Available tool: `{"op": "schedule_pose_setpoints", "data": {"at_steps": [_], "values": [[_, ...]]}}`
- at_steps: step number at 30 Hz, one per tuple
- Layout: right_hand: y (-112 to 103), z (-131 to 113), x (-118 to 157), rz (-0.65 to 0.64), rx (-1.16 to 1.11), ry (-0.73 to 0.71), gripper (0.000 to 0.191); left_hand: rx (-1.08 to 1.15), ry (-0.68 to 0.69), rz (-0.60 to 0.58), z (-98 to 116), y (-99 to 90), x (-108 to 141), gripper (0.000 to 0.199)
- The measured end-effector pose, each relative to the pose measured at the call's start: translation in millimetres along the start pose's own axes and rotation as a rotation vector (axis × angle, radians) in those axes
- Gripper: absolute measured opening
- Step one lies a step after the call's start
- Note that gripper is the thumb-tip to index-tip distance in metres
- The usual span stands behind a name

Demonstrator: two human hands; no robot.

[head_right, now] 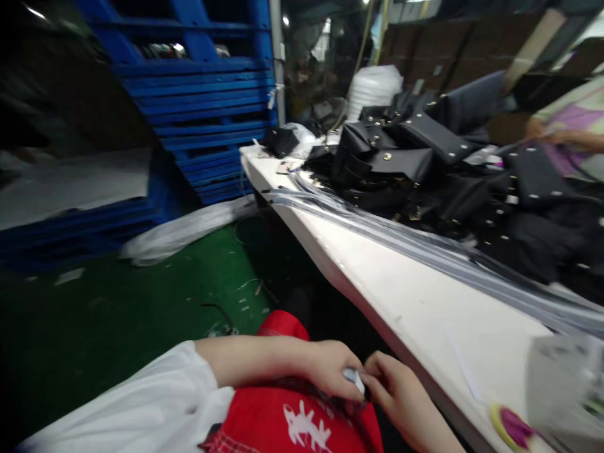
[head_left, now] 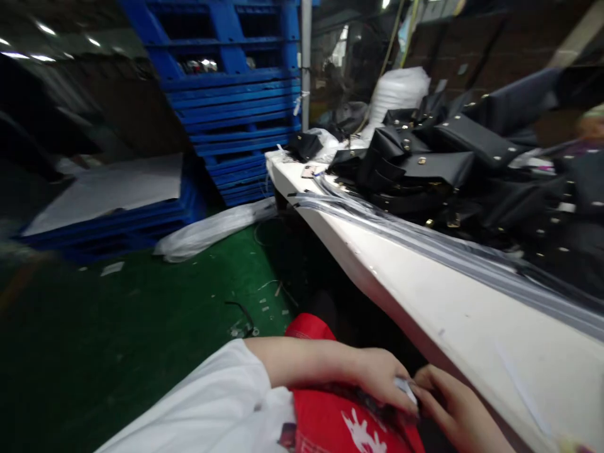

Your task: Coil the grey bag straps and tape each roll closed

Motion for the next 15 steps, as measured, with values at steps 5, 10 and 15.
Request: {"op": "schedule_pose_setpoints", "data": {"at_steps": [5, 10, 15], "values": [[-13, -47, 1, 0.124, 0.191, -0.06, 0.01, 0.032, 0.137, 0.158, 22, -24.2, 7, 0.021], [-15, -60, 16, 0.393, 0.391, -0.294, 0.034, 0.446, 0.111, 0.296, 8, -57.3, -12, 0.051], [-18, -68, 35, 0.488, 0.312, -0.389, 0.046, 0.562, 0.089, 0.394, 4, -75.0, -17, 0.052]]}}
Point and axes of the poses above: each hand's wrist, its own x-axis away from the middle knuckle, its own y-axis out of the palm, z = x × y, the point moved 10 cm from there along -x, towards the middle knuckle, and after that the axes turned 13 degrees about -x, right-handed, at the moved point
